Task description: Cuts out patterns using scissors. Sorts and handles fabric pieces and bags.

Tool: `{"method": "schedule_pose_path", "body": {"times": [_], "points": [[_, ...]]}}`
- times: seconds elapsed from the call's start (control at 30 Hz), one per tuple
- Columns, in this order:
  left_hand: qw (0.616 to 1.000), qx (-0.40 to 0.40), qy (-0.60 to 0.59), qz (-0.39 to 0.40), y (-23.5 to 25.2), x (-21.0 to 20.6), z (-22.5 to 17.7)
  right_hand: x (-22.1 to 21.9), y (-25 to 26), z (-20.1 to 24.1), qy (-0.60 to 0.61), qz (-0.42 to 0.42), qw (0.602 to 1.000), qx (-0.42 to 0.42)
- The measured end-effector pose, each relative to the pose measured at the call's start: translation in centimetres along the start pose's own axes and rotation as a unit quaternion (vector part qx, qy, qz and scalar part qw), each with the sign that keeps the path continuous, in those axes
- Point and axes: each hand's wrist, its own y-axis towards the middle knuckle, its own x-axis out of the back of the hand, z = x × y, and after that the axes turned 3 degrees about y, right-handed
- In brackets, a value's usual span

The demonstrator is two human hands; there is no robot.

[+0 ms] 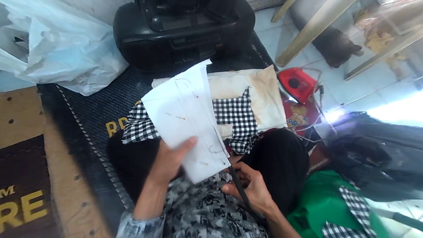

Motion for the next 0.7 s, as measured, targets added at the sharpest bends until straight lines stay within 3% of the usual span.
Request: {"method": "schedule_pose_path", "body": {"times": [0.7], "points": [[0.999, 0.010, 0.008, 0.032, -0.1, -0.4, -0.2, 0.7, 0.8, 0.7, -0.024, -0.012, 1.000, -0.010]]}}
